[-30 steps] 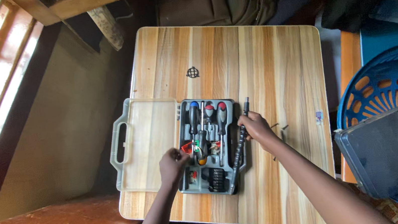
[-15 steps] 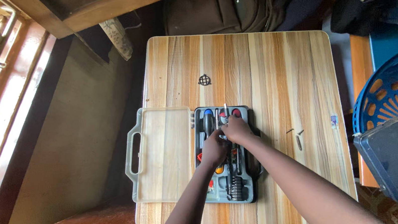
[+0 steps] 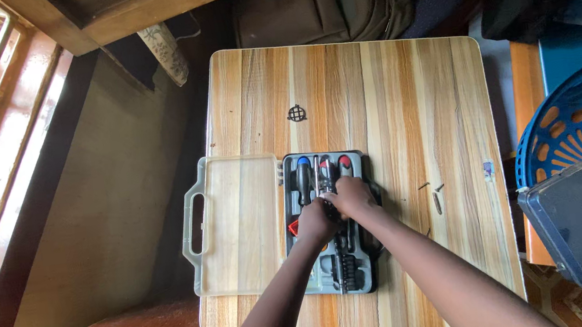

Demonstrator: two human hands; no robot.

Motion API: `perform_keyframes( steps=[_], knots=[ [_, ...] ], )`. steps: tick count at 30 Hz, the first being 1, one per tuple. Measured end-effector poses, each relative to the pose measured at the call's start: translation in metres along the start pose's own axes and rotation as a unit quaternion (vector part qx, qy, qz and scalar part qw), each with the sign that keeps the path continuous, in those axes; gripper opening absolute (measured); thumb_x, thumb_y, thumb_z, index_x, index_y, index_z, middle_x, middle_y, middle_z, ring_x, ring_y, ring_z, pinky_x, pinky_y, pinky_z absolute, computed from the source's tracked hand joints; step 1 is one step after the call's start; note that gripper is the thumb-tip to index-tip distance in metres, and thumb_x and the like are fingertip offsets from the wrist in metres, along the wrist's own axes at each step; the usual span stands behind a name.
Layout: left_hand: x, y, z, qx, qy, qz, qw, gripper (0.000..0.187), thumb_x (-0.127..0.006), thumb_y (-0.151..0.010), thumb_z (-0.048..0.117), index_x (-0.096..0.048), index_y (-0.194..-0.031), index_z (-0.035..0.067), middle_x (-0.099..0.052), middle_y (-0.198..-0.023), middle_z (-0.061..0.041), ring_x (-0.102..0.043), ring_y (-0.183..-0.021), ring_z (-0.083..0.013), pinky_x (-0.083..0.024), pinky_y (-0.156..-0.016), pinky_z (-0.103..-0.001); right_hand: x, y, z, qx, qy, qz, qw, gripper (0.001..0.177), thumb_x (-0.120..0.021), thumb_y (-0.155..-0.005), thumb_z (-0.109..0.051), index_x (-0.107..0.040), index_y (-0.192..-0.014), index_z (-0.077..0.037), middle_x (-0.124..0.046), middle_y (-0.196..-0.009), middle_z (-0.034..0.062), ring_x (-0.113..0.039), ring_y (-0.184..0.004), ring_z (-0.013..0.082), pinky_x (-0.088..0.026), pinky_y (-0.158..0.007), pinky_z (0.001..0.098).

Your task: The person places various tools, including screwdrivers and drill bits, into a plastic toolbox on a table. The person then closes the toolbox lid.

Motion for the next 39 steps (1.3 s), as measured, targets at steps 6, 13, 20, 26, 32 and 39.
perform_keyframes(
  steps=[6, 13, 20, 26, 32, 39],
  knots=[
    [-0.007, 0.000, 0.006, -0.002, 0.000, 0.041, 0.999, 0.048, -0.087, -0.072, 0.028, -0.065, -0.104, 0.001, -0.073, -0.100, -0.025, -0.070, -0.098, -0.0429, -0.057, -0.085, -0.050, 0.012, 0.020, 0.010, 0.030, -0.158, 0.034, 0.986, 0.048, -0.083, -0.086, -0.039, -0.060, -0.082, 0.003, -0.066, -0.057, 0.0134, -0.070, -0.047, 0.0221, -0.057, -0.050, 0.0369],
    [-0.003, 0.013, 0.020, 0.008, -0.010, 0.135, 0.991, 0.030, -0.081, -0.073, 0.018, -0.065, -0.091, 0.000, -0.070, -0.092, -0.023, -0.068, -0.090, -0.0443, -0.055, -0.081, -0.052, 0.023, 0.013, 0.061, 0.009, -0.386, -0.004, 0.922, 0.026, -0.073, -0.093, -0.025, -0.062, -0.089, -0.002, -0.068, -0.070, 0.0110, -0.068, -0.054, 0.0149, -0.054, -0.045, 0.0296],
    [-0.020, 0.009, 0.088, -0.106, 0.075, 0.114, 0.985, 0.011, -0.069, -0.083, 0.011, -0.068, -0.090, 0.003, -0.072, -0.089, -0.021, -0.070, -0.089, -0.0407, -0.055, -0.079, -0.050, 0.046, -0.004, 0.231, -0.047, -0.344, 0.134, 0.928, 0.018, -0.076, -0.088, -0.010, -0.061, -0.093, -0.003, -0.070, -0.072, 0.0080, -0.061, -0.053, 0.0173, -0.049, -0.044, 0.0340],
    [-0.084, -0.009, 0.143, -0.141, 0.056, 0.047, 0.987, 0.021, -0.068, -0.081, 0.008, -0.067, -0.101, 0.005, -0.070, -0.098, -0.017, -0.071, -0.092, -0.0355, -0.057, -0.081, -0.045, 0.065, 0.019, 0.285, 0.081, -0.204, 0.232, 0.948, 0.030, -0.075, -0.075, 0.000, -0.067, -0.103, -0.005, -0.069, -0.097, 0.0120, -0.068, -0.087, 0.0229, -0.055, -0.074, 0.0339],
    [-0.139, -0.025, 0.180, -0.169, -0.032, 0.039, 0.984, 0.030, -0.066, -0.079, -0.002, -0.066, -0.109, 0.006, -0.062, -0.114, -0.015, -0.061, -0.109, -0.0364, -0.053, -0.088, -0.045, 0.067, 0.035, 0.232, 0.126, -0.129, 0.231, 0.956, 0.053, -0.079, -0.057, 0.014, -0.060, -0.105, 0.002, -0.054, -0.111, 0.0189, -0.058, -0.103, 0.0337, -0.050, -0.082, 0.0404],
    [-0.178, -0.047, 0.180, -0.243, -0.173, 0.020, 0.954, 0.028, -0.064, -0.083, -0.004, -0.062, -0.108, 0.006, -0.061, -0.117, -0.016, -0.060, -0.114, -0.0369, -0.056, -0.088, -0.044, 0.038, 0.010, 0.263, 0.057, -0.239, 0.226, 0.943, 0.013, -0.053, -0.087, 0.011, -0.059, -0.089, 0.001, -0.062, -0.098, 0.0173, -0.067, -0.081, 0.0312, -0.054, -0.067, 0.0431]
  ],
)
Point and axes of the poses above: each hand's wrist, its own y-axis away from the middle knuckle, its own x-axis out of the back of the hand, z = x × y, the point moved 2 cm from there along -y, towards the middle knuckle
